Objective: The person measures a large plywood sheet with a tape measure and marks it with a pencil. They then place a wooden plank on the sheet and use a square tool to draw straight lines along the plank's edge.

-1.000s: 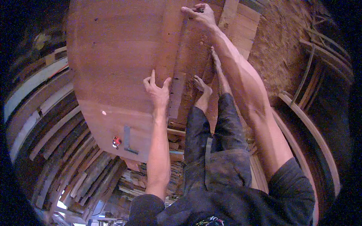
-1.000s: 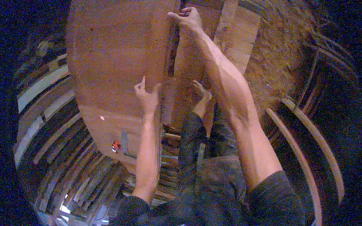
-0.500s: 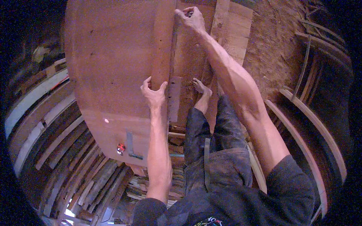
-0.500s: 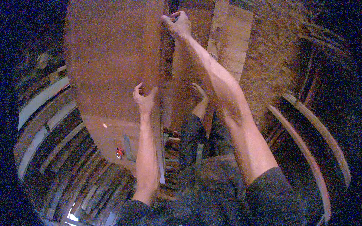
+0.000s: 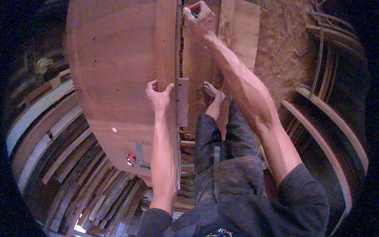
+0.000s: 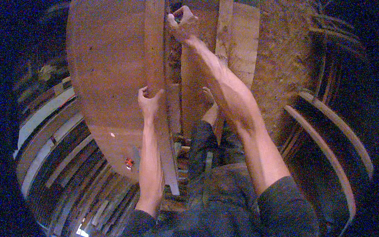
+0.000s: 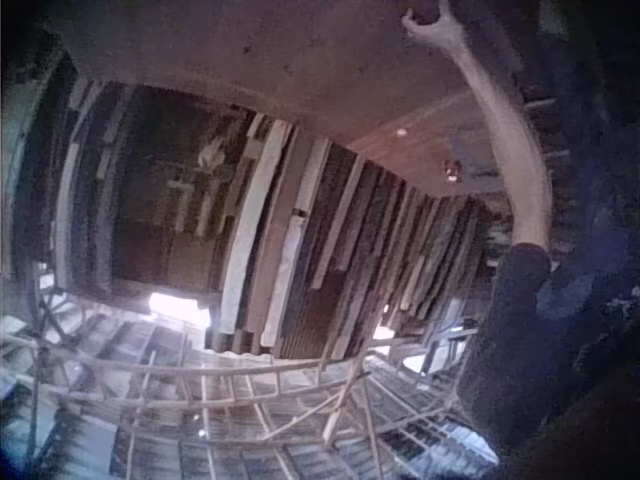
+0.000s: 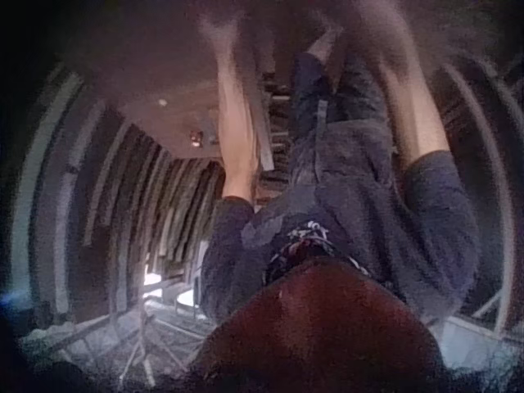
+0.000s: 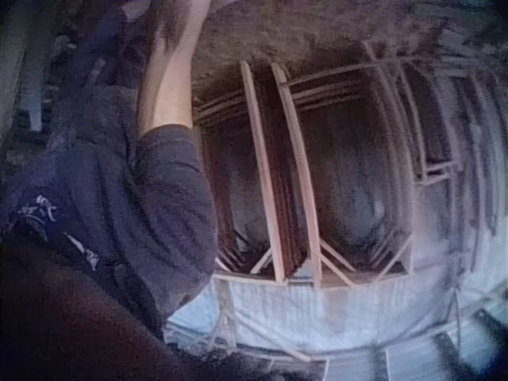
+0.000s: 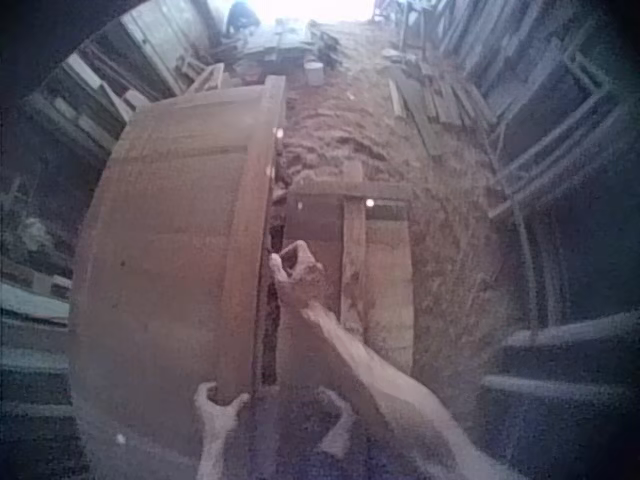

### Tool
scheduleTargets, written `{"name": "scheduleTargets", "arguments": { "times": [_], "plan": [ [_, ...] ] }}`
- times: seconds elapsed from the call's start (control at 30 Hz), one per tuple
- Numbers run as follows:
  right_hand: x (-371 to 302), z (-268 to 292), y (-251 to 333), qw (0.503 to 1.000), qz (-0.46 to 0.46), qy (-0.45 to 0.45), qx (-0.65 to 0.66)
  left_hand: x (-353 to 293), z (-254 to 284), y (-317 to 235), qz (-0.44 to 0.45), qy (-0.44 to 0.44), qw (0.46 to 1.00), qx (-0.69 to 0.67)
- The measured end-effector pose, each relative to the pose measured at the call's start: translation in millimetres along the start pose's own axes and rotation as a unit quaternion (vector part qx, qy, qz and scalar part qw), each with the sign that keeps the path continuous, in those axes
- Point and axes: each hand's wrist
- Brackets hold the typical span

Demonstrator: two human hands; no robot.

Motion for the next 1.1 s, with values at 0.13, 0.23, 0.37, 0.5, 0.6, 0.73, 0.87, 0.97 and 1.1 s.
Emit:
{"name": "scheduleTargets", "arguments": {
  "times": [0.13,0.23,0.37,0.5,0.6,0.73,0.87,0.97,1.1],
  "plan": [
    [6,8,-2,0.996,0.06,0.004,-0.061,4,-4,-7,0.0,0.011,1.0,0.015],
    [-10,9,1,0.992,0.097,0.017,-0.079,2,-5,-4,-0.009,0.009,1.0,0.003],
    [-71,9,9,0.992,0.074,0.074,-0.067,4,-5,7,0.002,0.011,1.0,0.016],
    [-168,10,23,0.991,0.029,0.126,-0.046,-1,-3,-8,0.019,0.019,1.0,0.017],
    [-221,5,26,0.99,0.016,0.139,-0.03,-4,-1,-14,0.016,0.019,1.0,-0.003],
    [-257,6,28,0.99,-0.017,0.137,-0.008,-6,-1,-28,0.018,0.019,0.999,0.032],
    [-281,5,32,0.989,-0.027,0.144,0.009,-4,-1,-14,-0.012,0.005,1.0,0.024],
    [-302,6,32,0.988,-0.041,0.147,0.017,-12,3,-38,0.017,0.03,0.999,0.008],
    [-337,-4,31,0.992,-0.021,0.125,0.014,-11,4,-34,-0.007,0.007,1.0,0.015]
  ]
}}
Point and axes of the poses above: each hand's wrist, its own x-axis towards the middle knuckle, its own z-axis out of the back of the hand, y = z × x, and after that the axes turned 11 degrees about y, right-handed
